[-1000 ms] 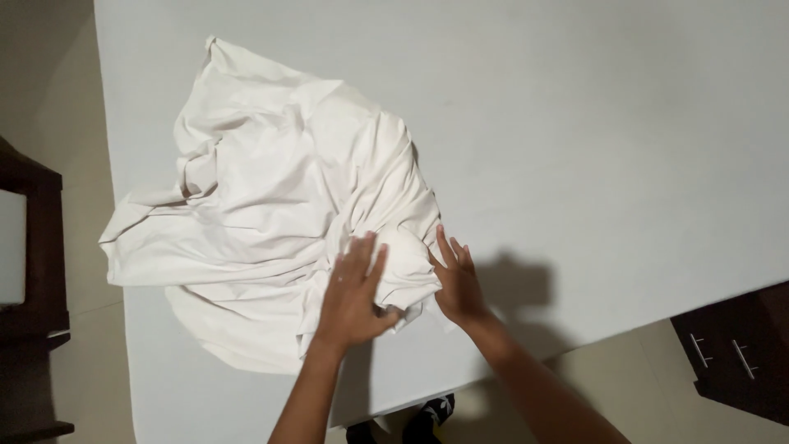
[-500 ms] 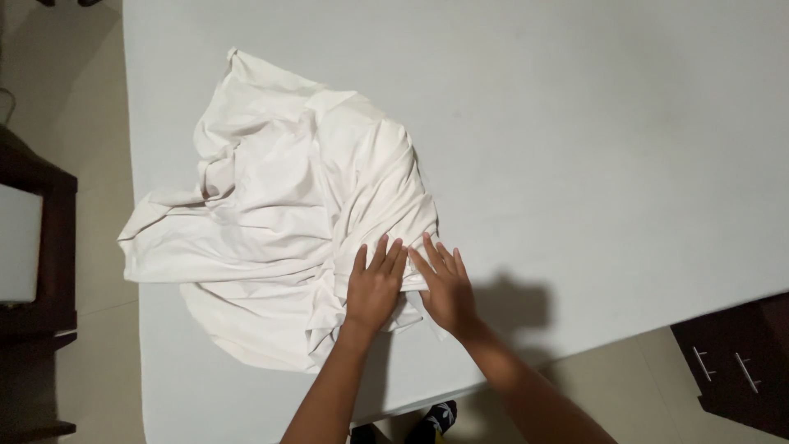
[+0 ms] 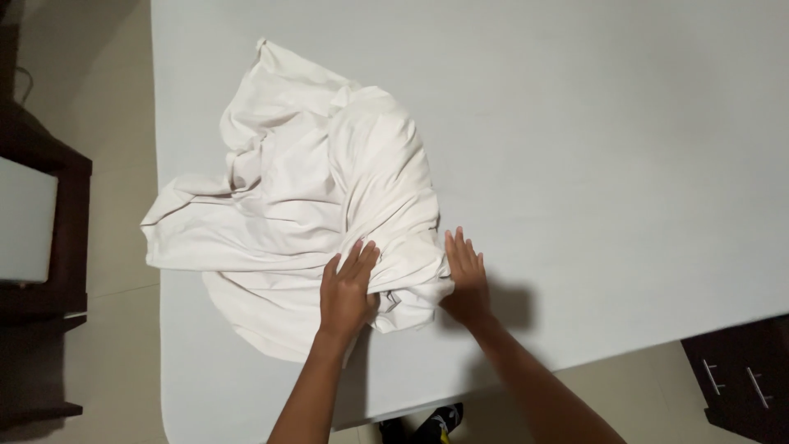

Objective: The person folds a white bed sheet on a mattress. They smooth out the fabric, fold it into a long strip, and then fold it into a smaller rectangular shape.

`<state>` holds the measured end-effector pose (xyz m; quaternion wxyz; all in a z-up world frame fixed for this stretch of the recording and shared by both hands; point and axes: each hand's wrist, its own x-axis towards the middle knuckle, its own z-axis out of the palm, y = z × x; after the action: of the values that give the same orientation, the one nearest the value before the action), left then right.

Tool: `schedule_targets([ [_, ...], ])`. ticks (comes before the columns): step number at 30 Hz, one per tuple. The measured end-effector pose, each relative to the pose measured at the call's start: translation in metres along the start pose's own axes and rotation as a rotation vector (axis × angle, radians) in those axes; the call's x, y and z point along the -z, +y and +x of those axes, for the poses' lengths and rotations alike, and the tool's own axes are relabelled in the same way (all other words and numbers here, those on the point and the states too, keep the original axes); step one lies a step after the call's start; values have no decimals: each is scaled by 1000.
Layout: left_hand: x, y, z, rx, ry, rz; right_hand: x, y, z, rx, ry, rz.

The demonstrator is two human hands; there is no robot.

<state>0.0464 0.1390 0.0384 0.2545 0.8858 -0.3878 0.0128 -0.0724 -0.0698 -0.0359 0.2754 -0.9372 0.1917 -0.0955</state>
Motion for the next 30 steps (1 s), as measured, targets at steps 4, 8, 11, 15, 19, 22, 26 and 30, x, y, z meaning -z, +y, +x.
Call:
schedule_targets([
  [4, 8, -25, -13, 23, 10, -48, -1, -28, 19, 87, -25, -2],
  [8, 26, -52, -27, 78, 21, -97, -8, -64, 32, 174, -82, 32],
  [11, 35, -79, -47, 139, -18, -107, -15, -90, 36, 242, -121, 45],
  [15, 67, -92, -60, 168, -109, -138, -43, -105, 33, 350, -132, -111],
  [19, 85, -76, -58, 127, -118, -171, -48, -128, 35, 405, -159, -24],
  [22, 71, -64, -51, 86, -162, -66, -59, -134, 37, 421, -249, -42],
  [26, 28, -78, -49, 130, -138, 156, -46, -142, 44, 430, -409, 73],
  [30, 9, -100, -56, 87, -23, 214, -9, -146, 49, 413, -574, 75],
])
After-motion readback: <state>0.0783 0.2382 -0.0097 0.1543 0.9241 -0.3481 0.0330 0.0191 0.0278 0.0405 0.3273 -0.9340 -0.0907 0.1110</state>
